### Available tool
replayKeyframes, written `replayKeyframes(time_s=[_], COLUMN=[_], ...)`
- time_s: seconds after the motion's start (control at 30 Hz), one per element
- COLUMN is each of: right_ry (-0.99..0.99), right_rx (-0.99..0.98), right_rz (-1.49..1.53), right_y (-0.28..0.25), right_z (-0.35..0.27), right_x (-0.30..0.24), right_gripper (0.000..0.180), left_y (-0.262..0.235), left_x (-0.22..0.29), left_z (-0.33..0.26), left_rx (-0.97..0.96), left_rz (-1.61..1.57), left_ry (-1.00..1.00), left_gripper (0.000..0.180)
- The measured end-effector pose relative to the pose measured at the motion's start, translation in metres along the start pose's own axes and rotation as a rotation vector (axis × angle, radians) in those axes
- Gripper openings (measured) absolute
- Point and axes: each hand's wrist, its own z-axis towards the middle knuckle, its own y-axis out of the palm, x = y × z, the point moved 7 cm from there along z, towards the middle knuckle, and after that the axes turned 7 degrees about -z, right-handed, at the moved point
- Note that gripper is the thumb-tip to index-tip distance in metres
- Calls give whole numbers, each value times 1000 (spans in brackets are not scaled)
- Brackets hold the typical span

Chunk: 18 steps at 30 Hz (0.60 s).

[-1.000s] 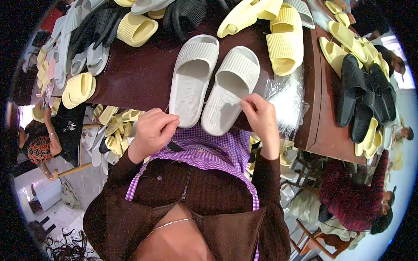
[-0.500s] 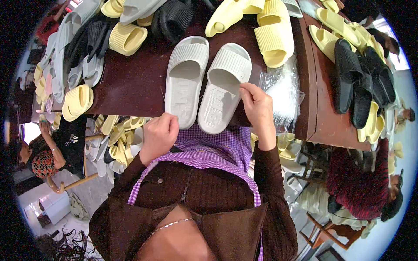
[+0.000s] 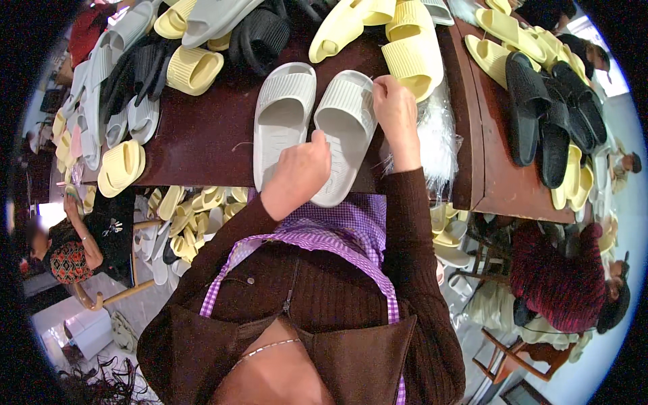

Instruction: The person pairs slippers together, fastens each pair using plastic ties by hand, and places them onto the table.

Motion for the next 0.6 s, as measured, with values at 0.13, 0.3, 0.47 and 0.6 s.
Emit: replayKeyframes(time_s=[0.13,0.3,0.47,0.6], right_ry=[-2,-79,-11,-39], right_rx=[-82,-231,-455,-264], right_rz=[-67,-173,40,211], right_y=[26,52,71,62], right_z=[19,36,43,35], right_x=[4,0,4,4], right_gripper=[21,25,23,21], left_y=[3,6,4,5], left_x=[2,8,7,-2], left_z=[14,22,22,12], left_rx=[13,-4,4,-30], left_rz=[3,8,-45,-173], left_ry=[44,87,127,65], left_gripper=[8,8,7,11])
